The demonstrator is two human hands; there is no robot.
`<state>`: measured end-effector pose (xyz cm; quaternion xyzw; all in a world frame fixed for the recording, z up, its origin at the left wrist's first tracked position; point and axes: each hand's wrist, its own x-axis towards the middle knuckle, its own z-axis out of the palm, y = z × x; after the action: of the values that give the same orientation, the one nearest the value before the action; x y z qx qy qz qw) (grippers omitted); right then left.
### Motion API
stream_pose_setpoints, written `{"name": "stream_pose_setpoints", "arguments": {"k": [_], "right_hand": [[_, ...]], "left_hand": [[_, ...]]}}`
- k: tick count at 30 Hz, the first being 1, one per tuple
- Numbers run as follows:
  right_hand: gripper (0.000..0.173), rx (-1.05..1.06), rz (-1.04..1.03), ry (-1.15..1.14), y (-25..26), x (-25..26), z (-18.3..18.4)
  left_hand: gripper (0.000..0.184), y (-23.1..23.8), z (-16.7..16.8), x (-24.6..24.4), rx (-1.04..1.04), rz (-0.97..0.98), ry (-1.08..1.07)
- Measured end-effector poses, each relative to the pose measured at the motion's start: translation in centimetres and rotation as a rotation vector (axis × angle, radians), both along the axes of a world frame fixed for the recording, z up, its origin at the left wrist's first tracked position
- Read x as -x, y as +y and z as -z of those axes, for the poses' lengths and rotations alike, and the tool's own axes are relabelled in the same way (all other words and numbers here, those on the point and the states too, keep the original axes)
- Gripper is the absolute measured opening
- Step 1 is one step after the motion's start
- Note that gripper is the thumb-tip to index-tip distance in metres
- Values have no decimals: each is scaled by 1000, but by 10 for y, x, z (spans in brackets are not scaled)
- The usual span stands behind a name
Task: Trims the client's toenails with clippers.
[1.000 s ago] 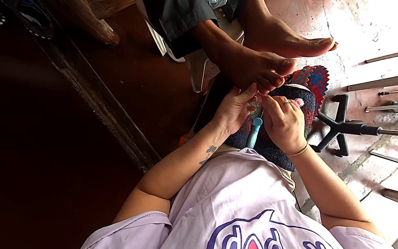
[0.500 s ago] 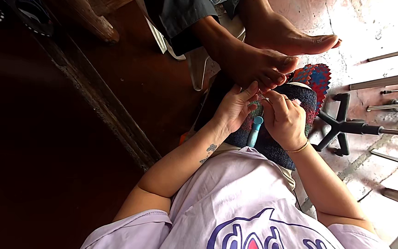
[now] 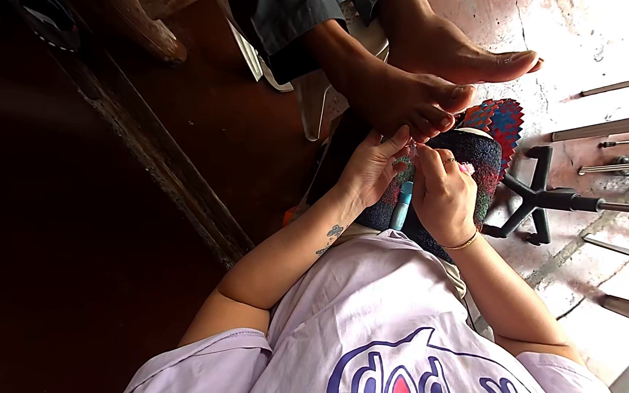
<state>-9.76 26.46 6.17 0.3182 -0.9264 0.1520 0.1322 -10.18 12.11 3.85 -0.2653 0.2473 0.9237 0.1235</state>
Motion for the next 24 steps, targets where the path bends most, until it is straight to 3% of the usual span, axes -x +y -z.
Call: {"name": "stream_pose_setpoints", "arguments": {"k": [24], "right_hand": [[21, 62, -107, -77, 4, 9, -1]], "left_hand": [[26, -1, 3, 0, -14, 7, 23]]}}
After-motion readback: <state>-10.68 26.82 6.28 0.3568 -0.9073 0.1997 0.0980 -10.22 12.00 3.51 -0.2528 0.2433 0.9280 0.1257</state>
